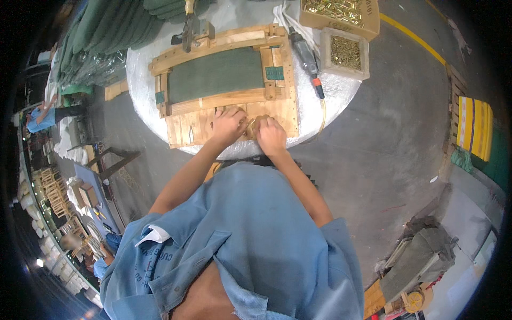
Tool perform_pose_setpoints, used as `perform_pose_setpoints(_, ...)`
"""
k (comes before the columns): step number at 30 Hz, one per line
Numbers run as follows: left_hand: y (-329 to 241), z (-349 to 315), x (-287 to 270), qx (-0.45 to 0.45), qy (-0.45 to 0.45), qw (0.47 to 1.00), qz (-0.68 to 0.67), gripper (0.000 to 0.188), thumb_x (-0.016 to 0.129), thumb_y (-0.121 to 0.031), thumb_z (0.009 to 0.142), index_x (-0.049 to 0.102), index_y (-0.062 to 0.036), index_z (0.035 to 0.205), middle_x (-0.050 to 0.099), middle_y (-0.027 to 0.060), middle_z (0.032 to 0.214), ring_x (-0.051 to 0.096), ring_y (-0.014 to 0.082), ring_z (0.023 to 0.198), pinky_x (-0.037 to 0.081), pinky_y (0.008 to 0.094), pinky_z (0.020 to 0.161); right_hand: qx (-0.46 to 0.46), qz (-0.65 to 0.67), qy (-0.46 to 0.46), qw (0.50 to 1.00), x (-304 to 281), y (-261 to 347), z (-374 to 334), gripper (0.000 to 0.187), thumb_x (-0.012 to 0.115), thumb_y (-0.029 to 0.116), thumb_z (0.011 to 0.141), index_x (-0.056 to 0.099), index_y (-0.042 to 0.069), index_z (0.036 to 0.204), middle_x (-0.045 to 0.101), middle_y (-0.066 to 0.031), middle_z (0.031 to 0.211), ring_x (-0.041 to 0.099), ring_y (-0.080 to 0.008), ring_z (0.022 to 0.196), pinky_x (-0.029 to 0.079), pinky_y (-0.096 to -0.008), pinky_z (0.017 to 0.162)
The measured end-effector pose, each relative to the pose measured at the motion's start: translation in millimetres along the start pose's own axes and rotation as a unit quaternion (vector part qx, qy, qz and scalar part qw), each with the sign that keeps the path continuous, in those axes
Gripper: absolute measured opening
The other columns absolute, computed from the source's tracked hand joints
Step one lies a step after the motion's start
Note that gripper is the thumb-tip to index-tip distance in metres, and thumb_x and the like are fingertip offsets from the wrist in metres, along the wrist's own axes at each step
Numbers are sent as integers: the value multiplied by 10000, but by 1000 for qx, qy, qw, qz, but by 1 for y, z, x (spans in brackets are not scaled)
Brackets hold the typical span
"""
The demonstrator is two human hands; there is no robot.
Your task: The person places a green cushion into a wooden frame, secures it with a clamp, and uses a pneumatic drill to fasten staples. The person then removes the finished cushion and repeats the process with another cushion.
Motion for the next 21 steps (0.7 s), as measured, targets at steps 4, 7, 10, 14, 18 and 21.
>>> perform_pose_setpoints(4,-15,12,-15,-264,98,918,-278,262,739,-268,956,756,-94,1151,730,62,1136,702,202,1000,536,395,870,57,106,-29,992,-12,-2,-5,271,786,272,906,665,51,1007,674,-120,958,680,-316,837,550,-439,733)
perform_pose_setpoints(7,-21,6,-5,-362,123,748,-543,427,659,-311,1048,652,10,1330,710,107,1231,707,190,1018,584,350,847,106,227,-61,966,-36,14,4,251,797,209,925,663,28,1038,675,-102,934,635,-226,689,530,-361,670)
perform_pose_setpoints(10,-35,8,-9,-371,140,623,-674,417,575,-288,1102,588,26,1377,703,104,1215,709,208,1071,585,357,943,105,310,-54,943,-49,24,19,190,776,140,933,662,27,1034,669,-79,909,629,-174,709,523,-326,661)
perform_pose_setpoints(14,-34,15,-19,-356,120,588,-716,369,563,-285,1109,616,-3,1342,707,108,1249,710,208,1106,573,355,981,81,319,-40,943,-61,31,35,157,765,112,938,668,25,1027,671,-50,888,630,-129,722,501,-292,639)
perform_pose_setpoints(18,-12,17,-27,-373,70,566,-732,390,594,-277,1096,607,9,1360,712,131,1243,725,229,1088,601,365,971,100,352,-10,930,-68,36,49,161,781,140,941,696,22,1010,681,-19,842,604,-86,690,473,-261,611)
perform_pose_setpoints(21,15,15,-31,-399,7,549,-735,435,614,-219,1083,537,48,1418,716,176,1233,748,263,1031,630,382,924,110,330,-32,937,-67,26,64,157,786,175,928,735,42,993,711,-45,787,634,-131,652,495,-294,613)
Point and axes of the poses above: each hand's wrist, its own z-axis towards the middle knuckle, its own x-axis out of the palm, y = z × x, the point moved 2 cm from there along z, towards the middle knuckle
